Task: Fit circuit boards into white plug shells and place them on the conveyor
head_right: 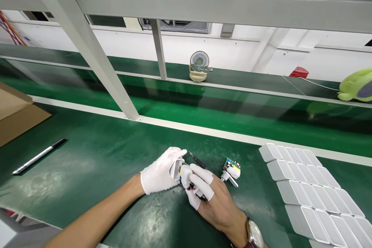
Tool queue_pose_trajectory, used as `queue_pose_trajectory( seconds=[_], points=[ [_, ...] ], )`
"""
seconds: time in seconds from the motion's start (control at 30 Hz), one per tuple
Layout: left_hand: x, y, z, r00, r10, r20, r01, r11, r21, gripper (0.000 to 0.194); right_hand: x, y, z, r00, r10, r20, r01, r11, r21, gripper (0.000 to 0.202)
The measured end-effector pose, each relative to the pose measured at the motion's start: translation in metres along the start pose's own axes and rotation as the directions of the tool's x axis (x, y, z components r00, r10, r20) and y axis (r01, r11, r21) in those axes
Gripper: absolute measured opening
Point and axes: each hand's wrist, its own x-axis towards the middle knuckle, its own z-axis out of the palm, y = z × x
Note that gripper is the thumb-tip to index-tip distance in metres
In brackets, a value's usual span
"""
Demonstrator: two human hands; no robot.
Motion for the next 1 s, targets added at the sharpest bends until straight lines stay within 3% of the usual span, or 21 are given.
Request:
queue_pose_trajectory(
  seconds=[0.13, 0.37, 0.67, 1.0],
  points=[
    [-0.006, -0.003, 0.004, 0.999, -0.028, 0.032, 0.027, 1.0, 0.009, 0.08, -0.003, 0.002, 0.003, 0.999, 0.011, 0.032, -0.011, 1.0, 0.004, 0.062],
    [-0.008, -0.004, 0.005, 0.998, 0.042, 0.043, -0.041, 0.999, -0.003, 0.086, -0.008, 0.006, 0.007, 0.995, 0.054, 0.081, -0.054, 0.998, 0.007, 0.057],
    [-0.011, -0.003, 0.005, 0.993, -0.04, 0.114, 0.041, 0.999, -0.014, 0.091, -0.015, 0.005, 0.007, 0.994, 0.076, 0.083, -0.077, 0.997, 0.013, 0.063],
    [-0.011, -0.003, 0.005, 0.997, -0.001, 0.077, 0.002, 1.0, -0.008, 0.091, -0.019, 0.007, 0.008, 0.99, 0.096, 0.102, -0.098, 0.995, 0.015, 0.065]
  ],
)
